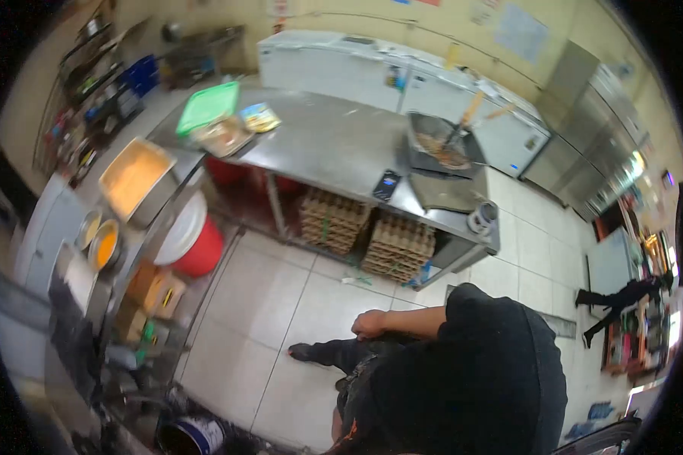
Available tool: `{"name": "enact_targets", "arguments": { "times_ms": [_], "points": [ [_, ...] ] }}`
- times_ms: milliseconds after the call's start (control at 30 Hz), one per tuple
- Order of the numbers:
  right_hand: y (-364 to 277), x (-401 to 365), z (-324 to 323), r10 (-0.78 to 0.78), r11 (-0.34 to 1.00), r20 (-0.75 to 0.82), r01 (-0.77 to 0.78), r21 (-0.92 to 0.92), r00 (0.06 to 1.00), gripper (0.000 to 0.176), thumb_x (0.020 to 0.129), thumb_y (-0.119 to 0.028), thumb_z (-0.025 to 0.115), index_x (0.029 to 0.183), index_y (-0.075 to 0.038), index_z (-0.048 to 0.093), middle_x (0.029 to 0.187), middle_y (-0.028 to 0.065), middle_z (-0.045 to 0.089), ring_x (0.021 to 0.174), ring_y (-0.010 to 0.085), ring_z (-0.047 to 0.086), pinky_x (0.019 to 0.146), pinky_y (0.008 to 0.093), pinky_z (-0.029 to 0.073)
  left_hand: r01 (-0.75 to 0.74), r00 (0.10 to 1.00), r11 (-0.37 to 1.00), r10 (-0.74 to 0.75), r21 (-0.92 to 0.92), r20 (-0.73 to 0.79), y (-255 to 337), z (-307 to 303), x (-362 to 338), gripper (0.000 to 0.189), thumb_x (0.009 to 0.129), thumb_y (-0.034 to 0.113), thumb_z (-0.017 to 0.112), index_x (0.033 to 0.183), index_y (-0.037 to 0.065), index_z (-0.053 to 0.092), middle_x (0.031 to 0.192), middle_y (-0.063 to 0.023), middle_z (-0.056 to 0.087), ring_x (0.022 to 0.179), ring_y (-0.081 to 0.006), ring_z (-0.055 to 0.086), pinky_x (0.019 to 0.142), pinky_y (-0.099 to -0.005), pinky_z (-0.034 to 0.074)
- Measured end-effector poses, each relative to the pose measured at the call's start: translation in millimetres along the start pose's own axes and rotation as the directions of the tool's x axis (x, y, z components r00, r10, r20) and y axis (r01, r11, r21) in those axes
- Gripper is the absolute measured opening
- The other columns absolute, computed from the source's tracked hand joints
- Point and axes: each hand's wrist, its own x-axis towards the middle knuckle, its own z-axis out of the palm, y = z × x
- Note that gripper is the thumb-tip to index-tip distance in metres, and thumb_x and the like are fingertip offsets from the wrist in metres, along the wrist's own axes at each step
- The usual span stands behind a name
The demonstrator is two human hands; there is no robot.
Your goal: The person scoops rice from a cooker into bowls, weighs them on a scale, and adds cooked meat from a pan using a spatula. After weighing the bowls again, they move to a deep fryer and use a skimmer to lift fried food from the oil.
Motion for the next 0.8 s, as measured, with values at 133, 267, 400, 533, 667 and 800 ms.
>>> {"name": "enact_targets", "arguments": {
  "times_ms": [133, 267, 400, 533, 667, 800],
  "points": [
    [69, -102, -32, 0.041, 0.86, -0.051, -0.009, 0.51, 0.998, 0.03, 0.091, -0.03, 0.065, 0.114, -0.01, 0.069, 0.1, 0.0106, 0.072, 0.09, 0.0267, 0.068, 0.08, 0.0412, 0.053, -0.116, 0.993, 0.966, 0.114, 0.231, 0.024, 14, 32, 41, 0.028, 0.095, 0.028, 0.063, 0.101, 0.001, 0.067, 0.084, -0.0116, 0.067, 0.075, -0.0251, 0.063, 0.066, -0.0404, 0.049],
    [178, -187, -105, 0.222, 0.657, -0.467, 0.222, 0.721, 0.856, 0.033, 0.096, -0.035, 0.064, 0.108, -0.005, 0.069, 0.092, 0.0063, 0.071, 0.078, 0.0149, 0.067, 0.07, 0.0304, 0.055, -0.118, 0.969, 0.787, 0.224, 0.606, -0.103, 84, 66, 71, 0.033, 0.096, 0.028, 0.061, 0.092, -0.005, 0.067, 0.078, -0.0168, 0.067, 0.072, -0.0296, 0.063, 0.066, -0.0431, 0.048],
    [322, -293, -201, 0.472, 0.674, -0.704, 0.298, 0.676, 0.53, 0.024, 0.097, -0.028, 0.063, 0.098, -0.004, 0.07, 0.084, 0.0023, 0.069, 0.071, 0.0104, 0.062, 0.063, 0.0283, 0.052, -0.012, 0.992, 0.733, 0.096, 0.68, -0.086, 137, 126, 116, 0.043, 0.099, 0.035, 0.057, 0.102, -0.007, 0.065, 0.082, -0.0211, 0.065, 0.078, -0.0354, 0.064, 0.07, -0.0455, 0.047],
    [513, -364, -277, 0.607, 0.777, -0.789, 0.133, 0.615, 0.1, 0.025, 0.094, -0.028, 0.067, 0.096, -0.003, 0.07, 0.081, 0.0051, 0.07, 0.071, 0.0125, 0.064, 0.064, 0.0306, 0.052, -0.066, 0.998, 0.686, 0.034, 0.724, 0.059, 165, 216, 188, 0.041, 0.096, 0.035, 0.058, 0.108, -0.004, 0.065, 0.093, -0.0216, 0.065, 0.088, -0.0357, 0.063, 0.08, -0.0452, 0.047],
    [680, -383, -332, 0.478, 0.841, -0.878, -0.277, 0.464, -0.021, 0.019, 0.089, -0.021, 0.066, 0.102, -0.007, 0.07, 0.088, 0.017, 0.072, 0.086, 0.0352, 0.069, 0.077, 0.0452, 0.053, -0.198, 0.958, 0.53, -0.072, 0.825, 0.276, 195, 280, 230, 0.041, 0.093, 0.034, 0.059, 0.114, -0.001, 0.066, 0.104, -0.0222, 0.065, 0.098, -0.0361, 0.062, 0.089, -0.045, 0.047],
    [815, -379, -378, 0.491, 0.691, -0.86, -0.662, 0.289, 0.137, 0.021, 0.082, -0.018, 0.066, 0.101, -0.011, 0.071, 0.106, 0.0137, 0.069, 0.1, 0.0349, 0.066, 0.086, 0.0468, 0.052, -0.118, 0.898, 0.778, -0.182, 0.617, 0.402, 175, 275, 256, 0.036, 0.092, 0.021, 0.057, 0.121, -0.001, 0.064, 0.118, -0.0185, 0.066, 0.111, -0.0303, 0.061, 0.1, -0.0409, 0.046]
  ]
}}
